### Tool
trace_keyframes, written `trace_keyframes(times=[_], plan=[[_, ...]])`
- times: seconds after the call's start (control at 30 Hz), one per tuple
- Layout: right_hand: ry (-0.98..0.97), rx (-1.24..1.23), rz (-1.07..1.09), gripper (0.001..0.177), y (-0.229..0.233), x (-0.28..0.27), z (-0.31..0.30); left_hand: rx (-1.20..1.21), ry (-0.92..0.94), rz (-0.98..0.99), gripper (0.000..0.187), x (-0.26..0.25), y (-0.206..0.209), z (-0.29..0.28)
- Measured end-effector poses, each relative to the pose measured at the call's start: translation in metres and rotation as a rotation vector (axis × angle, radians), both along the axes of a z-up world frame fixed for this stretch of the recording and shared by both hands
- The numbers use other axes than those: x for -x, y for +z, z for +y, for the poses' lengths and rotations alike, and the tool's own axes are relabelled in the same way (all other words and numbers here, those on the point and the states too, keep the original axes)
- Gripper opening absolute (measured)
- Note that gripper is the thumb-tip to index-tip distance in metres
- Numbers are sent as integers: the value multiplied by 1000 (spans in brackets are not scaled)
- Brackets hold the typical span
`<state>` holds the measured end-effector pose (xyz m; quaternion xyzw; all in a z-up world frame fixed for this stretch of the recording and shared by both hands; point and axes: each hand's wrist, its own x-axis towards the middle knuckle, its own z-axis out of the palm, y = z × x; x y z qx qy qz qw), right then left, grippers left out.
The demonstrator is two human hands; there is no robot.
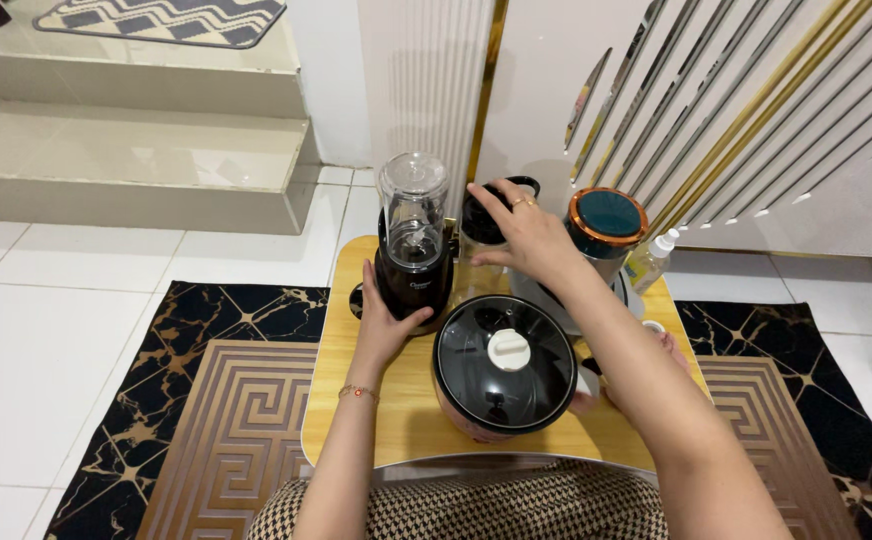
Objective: The person wipes the exterior surfaces of several small kitchen appliances on a low table using a pink cloth. They handle a blender, a pink pot, a stainless steel appliance, and a clear tumbler, wiping each item and occasionally rearranging them on the table.
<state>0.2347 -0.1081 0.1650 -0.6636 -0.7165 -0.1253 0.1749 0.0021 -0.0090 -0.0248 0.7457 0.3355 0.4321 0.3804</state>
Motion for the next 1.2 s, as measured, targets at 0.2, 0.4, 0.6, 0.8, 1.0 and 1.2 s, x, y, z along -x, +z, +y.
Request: trace_keyframes(times=[0.2,0.4,0.6,0.8,1.0,1.2], plan=[[-19,39,-52,95,12,-16,0,-10,0,-48,133,-1,3,-4],[-121,-64,-78,90,-11,-15,10,67,66,6,125,-1,15,-16],[72,-55,-36,82,-11,-13,3,-26,133,-20,123,-5,18,-25],[157,82,142,78,-1,-33,-2,29,99,-45,122,-5,11,-26],[40,121,-48,84,-1,-30,9,63,63,-72,126,-3,16,-26],[102,80,26,81,17,-32,-3,208,146,-31,120,5,19,-38]])
